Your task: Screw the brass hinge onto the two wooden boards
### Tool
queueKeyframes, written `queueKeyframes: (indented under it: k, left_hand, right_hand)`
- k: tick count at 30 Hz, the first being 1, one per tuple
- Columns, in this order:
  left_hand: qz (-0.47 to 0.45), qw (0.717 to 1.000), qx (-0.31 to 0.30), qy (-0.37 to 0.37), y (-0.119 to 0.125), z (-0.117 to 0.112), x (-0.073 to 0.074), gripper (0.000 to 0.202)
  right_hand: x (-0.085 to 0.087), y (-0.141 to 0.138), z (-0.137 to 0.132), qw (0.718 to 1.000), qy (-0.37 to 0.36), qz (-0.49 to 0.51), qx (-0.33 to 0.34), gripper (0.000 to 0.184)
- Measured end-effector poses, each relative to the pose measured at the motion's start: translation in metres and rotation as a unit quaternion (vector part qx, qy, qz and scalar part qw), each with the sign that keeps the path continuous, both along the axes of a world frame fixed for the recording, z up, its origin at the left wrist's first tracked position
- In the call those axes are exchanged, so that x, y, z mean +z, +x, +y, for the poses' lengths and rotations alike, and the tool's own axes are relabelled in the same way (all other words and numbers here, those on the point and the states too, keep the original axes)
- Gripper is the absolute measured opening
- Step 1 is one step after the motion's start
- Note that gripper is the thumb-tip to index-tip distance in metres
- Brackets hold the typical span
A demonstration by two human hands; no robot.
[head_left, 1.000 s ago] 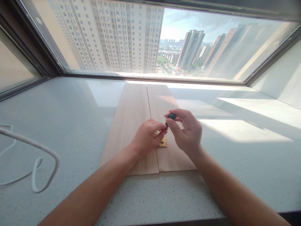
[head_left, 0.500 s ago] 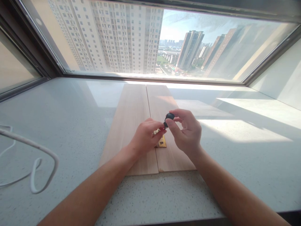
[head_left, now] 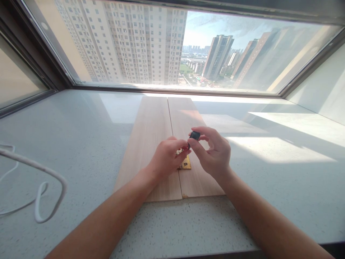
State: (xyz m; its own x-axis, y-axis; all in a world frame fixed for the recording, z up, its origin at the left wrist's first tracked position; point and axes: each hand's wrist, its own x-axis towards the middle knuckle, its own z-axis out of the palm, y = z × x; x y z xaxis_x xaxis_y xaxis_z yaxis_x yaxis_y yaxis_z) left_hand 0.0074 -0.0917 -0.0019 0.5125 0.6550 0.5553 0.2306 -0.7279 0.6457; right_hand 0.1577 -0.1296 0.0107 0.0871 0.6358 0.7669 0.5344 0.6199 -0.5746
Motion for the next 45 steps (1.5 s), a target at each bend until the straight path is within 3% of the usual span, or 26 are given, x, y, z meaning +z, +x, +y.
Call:
queueKeyframes:
  k: [5,11,20,26,30,36,40,45]
  left_hand:
    - [0.017,1.0,-0.018,-0.015,0.0004,-0.0004,0.0008,0.012]
    - [0.008,1.0,-0.015,0.014,0.0007,0.0005,-0.0026,0.005]
    - [0.018,1.0,-0.014,0.01,-0.0004,-0.0005,0.0006,0.013]
    - [0.005,0.999,-0.005,0.036,-0.0004,0.0012,-0.0012,0.01]
    - [0.005,0.999,0.011,0.04,-0.0001,0.0013,-0.0006,0.012]
    - [0.017,1.0,-0.016,0.016,0.0009,0.0004,0.0002,0.015]
    - [0.007,0.999,-0.012,0.04,0.0004,0.0011,-0.0014,0.011]
    - [-0.007,0.999,0.006,0.04,0.0003,0.0007,-0.0004,0.012]
  right_hand:
    - [0.0027,-0.0035,-0.0025,0.999,-0.014,0.017,0.037,0.029]
    - [0.0013,-0.0032,-0.0024,1.0,-0.023,0.002,0.0,0.025]
    - [-0.0009,-0.0016,-0.0017,0.998,-0.026,0.038,0.034,0.028]
    - [0.0014,-0.0036,-0.0012,1.0,-0.003,0.006,-0.001,0.024]
    - [0.0007,-0.003,-0.0004,0.999,0.017,0.022,0.015,0.026]
    - [0.004,-0.0039,-0.0041,0.999,-0.012,0.018,0.038,0.027]
    - [0.0044,-0.0047,-0.0047,1.0,-0.001,0.002,0.009,0.019]
    - [0.0023,-0.0024,-0.0034,1.0,-0.001,-0.01,-0.013,0.023]
